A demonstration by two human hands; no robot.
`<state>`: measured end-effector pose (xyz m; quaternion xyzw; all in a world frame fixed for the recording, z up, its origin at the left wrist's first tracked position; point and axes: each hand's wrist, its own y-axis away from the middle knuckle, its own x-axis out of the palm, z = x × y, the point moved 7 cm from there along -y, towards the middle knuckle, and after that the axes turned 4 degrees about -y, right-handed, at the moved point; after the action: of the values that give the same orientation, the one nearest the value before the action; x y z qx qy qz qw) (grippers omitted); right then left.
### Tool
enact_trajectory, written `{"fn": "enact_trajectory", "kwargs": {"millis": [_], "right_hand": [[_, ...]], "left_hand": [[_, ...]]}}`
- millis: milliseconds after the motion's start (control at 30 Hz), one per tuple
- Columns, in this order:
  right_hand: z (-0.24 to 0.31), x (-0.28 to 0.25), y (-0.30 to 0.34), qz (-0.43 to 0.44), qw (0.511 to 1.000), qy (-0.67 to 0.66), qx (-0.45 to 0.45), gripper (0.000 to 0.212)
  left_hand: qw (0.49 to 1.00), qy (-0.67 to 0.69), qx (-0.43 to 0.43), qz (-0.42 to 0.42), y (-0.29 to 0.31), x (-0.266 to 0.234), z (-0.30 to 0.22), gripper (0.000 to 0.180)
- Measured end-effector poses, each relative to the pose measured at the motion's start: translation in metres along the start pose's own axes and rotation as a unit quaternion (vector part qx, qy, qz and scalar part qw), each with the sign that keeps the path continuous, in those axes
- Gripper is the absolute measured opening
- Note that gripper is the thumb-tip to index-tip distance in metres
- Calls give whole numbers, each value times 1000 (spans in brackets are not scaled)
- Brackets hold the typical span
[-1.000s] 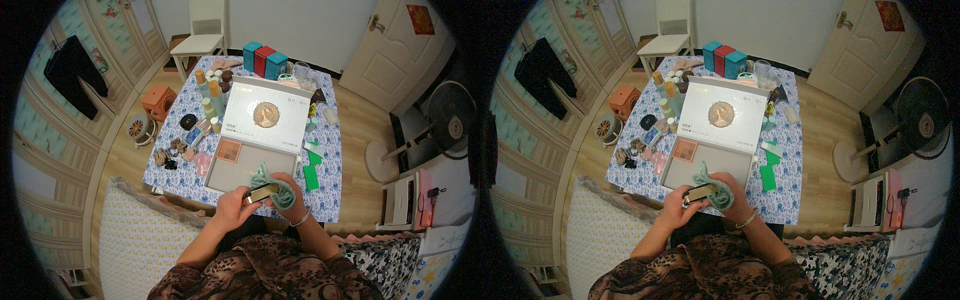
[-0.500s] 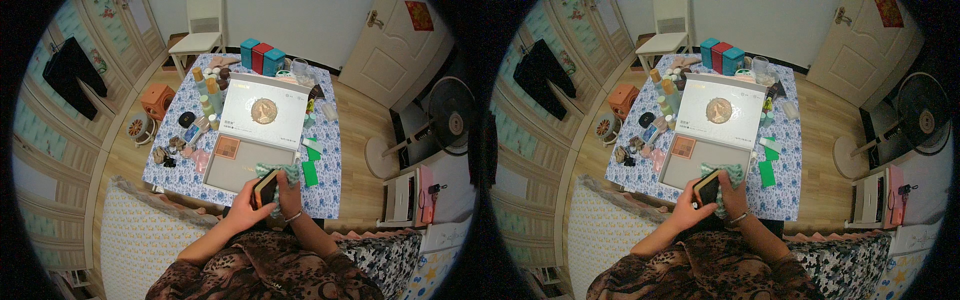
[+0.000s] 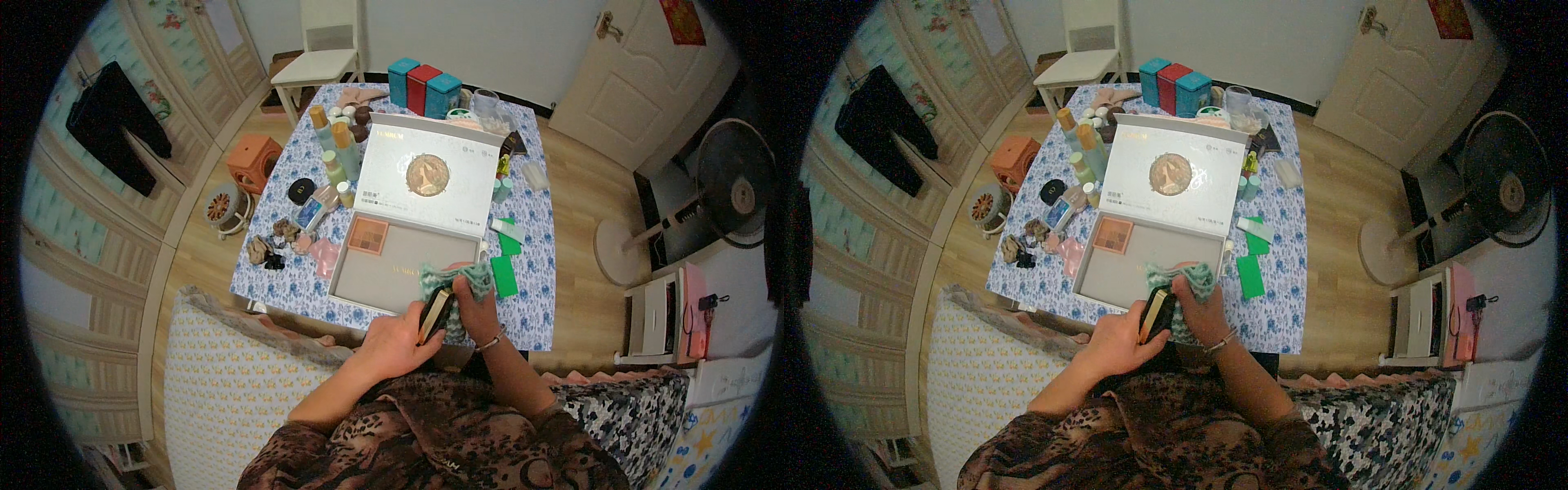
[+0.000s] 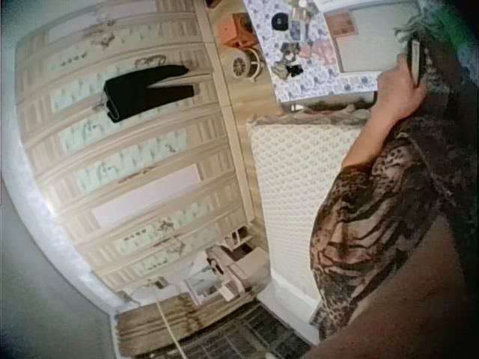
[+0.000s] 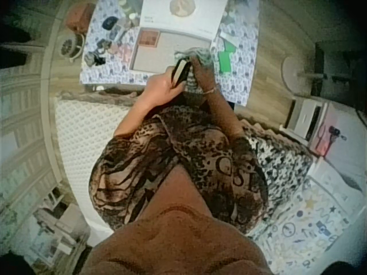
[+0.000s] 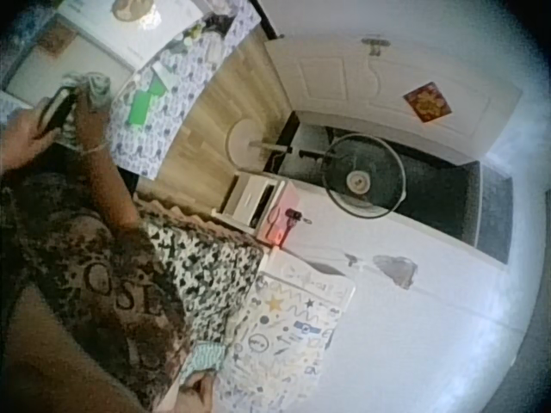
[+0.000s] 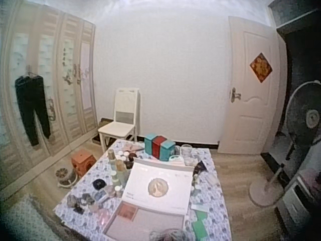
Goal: The person wipes several small boxes and bottles with a cloth and places them into a large gift box on a table.
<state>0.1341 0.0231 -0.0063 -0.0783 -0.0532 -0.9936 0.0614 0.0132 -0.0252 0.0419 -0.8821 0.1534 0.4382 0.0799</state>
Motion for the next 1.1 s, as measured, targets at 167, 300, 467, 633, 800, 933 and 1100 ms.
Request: {"fn": "enact_trajectory", "kwargs": {"millis": [167, 300, 467, 633, 800, 933, 1100], "right_hand": [[-34, -10, -5, -77, 990, -66, 96, 57], [-51, -7, -6, -72, 978, -149, 130, 66], [-55, -3, -2, -33, 960, -143, 241, 63], [-59, 9, -7, 23, 952, -156, 264, 53], [-31, 13, -5, 52, 980, -50, 185, 40], [-10, 22, -3, 171, 979, 6, 109, 37], [-9, 26, 1, 264, 956, 24, 128, 39]], "left_hand": [[993, 70, 25, -92, 5, 4, -6, 44], [996, 82, -6, -26, 2, 10, -1, 59], [962, 250, -62, 89, 4, 18, 10, 85], [985, 161, 51, -36, -8, 4, 10, 94], [957, 290, -14, 20, -12, 14, 28, 100], [983, 179, 21, -43, -11, 3, 20, 91], [991, 73, 81, -74, -13, -4, 10, 82]]}}
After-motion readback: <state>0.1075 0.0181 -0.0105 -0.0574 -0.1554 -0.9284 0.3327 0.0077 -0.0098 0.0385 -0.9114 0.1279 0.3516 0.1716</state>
